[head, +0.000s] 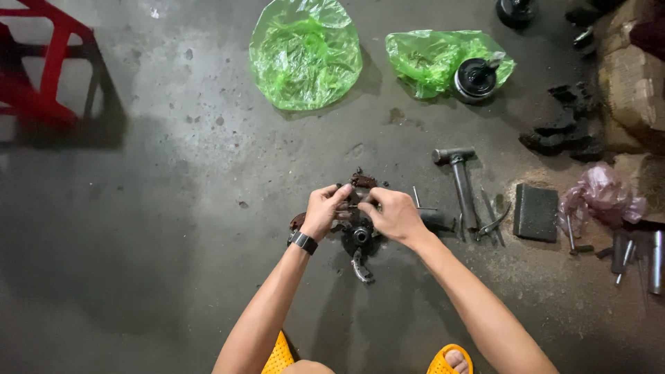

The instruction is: The person sits on the floor and disassembles a mechanical part using a hammer and pliers. They remove small components and separate the main housing into pieces, placing the parts on the floor.

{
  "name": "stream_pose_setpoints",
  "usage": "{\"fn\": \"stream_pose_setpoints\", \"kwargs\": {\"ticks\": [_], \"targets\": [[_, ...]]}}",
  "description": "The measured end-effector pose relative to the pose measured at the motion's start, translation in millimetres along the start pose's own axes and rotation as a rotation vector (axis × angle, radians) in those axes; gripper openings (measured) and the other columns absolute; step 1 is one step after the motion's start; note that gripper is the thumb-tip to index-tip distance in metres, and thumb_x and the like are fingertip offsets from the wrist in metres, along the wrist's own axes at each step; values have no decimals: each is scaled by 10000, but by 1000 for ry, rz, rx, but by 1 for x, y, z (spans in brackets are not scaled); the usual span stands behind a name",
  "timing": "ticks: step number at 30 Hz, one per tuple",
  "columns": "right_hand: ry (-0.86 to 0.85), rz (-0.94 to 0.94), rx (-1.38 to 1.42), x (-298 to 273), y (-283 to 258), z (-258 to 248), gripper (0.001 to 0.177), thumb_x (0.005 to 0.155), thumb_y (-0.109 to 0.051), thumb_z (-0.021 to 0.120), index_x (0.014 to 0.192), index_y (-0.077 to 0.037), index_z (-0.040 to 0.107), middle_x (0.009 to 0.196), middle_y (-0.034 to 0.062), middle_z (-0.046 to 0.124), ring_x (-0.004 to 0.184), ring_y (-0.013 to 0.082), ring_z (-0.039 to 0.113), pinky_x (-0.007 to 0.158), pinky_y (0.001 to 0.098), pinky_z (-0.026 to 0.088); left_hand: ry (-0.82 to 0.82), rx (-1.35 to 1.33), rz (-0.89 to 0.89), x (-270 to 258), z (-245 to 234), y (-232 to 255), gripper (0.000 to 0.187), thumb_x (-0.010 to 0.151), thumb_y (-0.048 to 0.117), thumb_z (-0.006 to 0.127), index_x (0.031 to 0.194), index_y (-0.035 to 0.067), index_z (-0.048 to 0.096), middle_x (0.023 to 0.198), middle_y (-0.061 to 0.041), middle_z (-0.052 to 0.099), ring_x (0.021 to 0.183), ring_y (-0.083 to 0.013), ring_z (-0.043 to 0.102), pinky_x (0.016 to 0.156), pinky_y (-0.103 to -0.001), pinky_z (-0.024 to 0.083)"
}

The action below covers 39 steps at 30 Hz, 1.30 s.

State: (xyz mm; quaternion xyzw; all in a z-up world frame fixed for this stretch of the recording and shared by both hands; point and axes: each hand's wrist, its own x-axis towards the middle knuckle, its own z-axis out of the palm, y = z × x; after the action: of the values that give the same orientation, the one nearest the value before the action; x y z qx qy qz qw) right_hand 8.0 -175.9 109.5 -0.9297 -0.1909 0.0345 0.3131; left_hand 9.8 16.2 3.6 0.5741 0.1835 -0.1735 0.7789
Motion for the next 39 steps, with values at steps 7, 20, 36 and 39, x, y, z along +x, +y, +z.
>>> {"fn": "stream_pose_setpoints", "kwargs": {"ticks": [7, 20, 36, 39], "targets": [[2, 280, 123, 2, -5, 1, 362, 778, -358, 853, 832, -28, 715, 741, 142, 730, 681, 245, 708, 645, 367, 531, -120, 39, -7, -10, 16, 24, 318, 980, 299, 683, 1017, -12, 744, 808, -25, 715, 630, -83, 634, 543, -255, 530], [-103, 623, -218, 17, 131, 10, 262, 854, -289, 805, 963, -52, 777, 898, 199, 759, 876, 367, 728, 795, 484, 547, 105, 493, 183, 55, -67, -8, 214, 924, 167, 724, 1019, -23, 749, 872, -137, 782, 738, -183, 711, 673, -364, 602], [-104, 409, -439, 17, 114, 31, 141, 858, -28, 620, 947, -33, 728, 855, 224, 730, 850, 426, 725, 739, 530, 570, -74, 1523, 755, 70, 18, -28, 385, 834, 26, 635, 1219, 16, 628, 1285, -181, 613, 1183, -327, 570, 951, -431, 503], [-54, 432, -355, 13, 102, 19, 94, 835, -89, 675, 903, -39, 716, 825, 228, 723, 826, 455, 706, 725, 557, 550, -141, 1520, 996, 84, 39, -41, 451, 766, 59, 648, 1207, -29, 613, 1236, -185, 612, 1132, -320, 569, 880, -438, 487]]}}
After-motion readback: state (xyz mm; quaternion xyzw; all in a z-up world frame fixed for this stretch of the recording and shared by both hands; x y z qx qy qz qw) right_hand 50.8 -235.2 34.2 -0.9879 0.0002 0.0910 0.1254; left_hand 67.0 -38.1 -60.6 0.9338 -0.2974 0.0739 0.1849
